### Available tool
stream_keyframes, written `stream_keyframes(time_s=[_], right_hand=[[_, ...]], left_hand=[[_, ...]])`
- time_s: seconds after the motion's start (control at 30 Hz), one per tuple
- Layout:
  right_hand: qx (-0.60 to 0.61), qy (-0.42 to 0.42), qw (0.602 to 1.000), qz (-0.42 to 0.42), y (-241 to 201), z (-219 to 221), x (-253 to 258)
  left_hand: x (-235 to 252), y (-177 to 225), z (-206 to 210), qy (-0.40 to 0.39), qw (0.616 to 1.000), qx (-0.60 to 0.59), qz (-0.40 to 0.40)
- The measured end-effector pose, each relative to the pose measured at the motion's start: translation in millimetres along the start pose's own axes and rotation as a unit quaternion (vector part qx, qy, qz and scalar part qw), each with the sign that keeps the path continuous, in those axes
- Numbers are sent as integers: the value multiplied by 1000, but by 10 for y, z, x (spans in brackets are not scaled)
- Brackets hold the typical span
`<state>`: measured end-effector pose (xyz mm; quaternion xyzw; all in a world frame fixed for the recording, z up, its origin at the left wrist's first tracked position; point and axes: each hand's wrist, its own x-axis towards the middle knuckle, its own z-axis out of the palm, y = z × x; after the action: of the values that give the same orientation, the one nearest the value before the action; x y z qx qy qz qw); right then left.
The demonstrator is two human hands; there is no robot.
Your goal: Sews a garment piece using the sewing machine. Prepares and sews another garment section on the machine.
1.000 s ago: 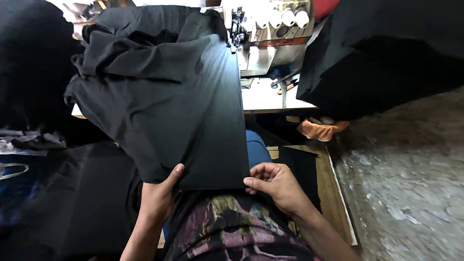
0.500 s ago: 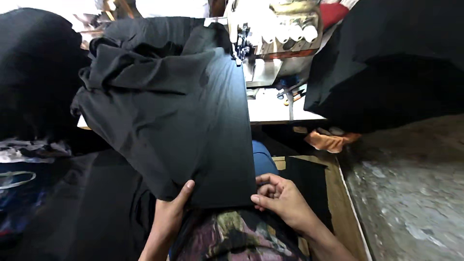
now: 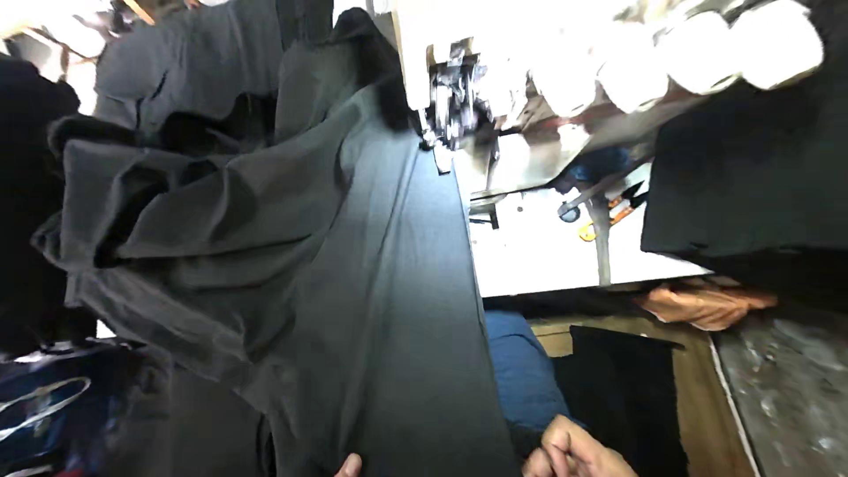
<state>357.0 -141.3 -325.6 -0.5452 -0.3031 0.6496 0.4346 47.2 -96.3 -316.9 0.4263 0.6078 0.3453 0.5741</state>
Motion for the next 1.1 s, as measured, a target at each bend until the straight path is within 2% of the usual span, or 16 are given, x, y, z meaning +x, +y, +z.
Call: stream_keyframes(time_s=[0.1,0.23,0.37,0.53,0.67,0.77,0.87,0.97,1.1], right_hand=[[9,12,1000,-25,-89,-6,187],[-17,38,998,-55,-316,10,418],[-19,46,992,-112,-393,55,626],[-49,81,974,-206,-536,116,977],[-78,125,950,-277,-712,173,1311],[-104,126,936,-312,-914,186,1524],[-162,139,913,-348,-1034,167,1735],[-240,185,892,-336,-1116,176,1879],[-258,208,881,-337,-1138,211,1882]], left_hand=[[170,64,16,8,1000,5,17],[379,2,-90,-1,996,16,86],[669,496,263,64,992,9,105],[1006,643,265,74,978,9,194],[1318,818,296,85,968,-5,234],[1582,984,332,85,960,-25,267],[1806,1132,384,83,959,-57,263],[2027,1238,499,116,963,-90,226],[2311,1216,588,124,961,-156,192]])
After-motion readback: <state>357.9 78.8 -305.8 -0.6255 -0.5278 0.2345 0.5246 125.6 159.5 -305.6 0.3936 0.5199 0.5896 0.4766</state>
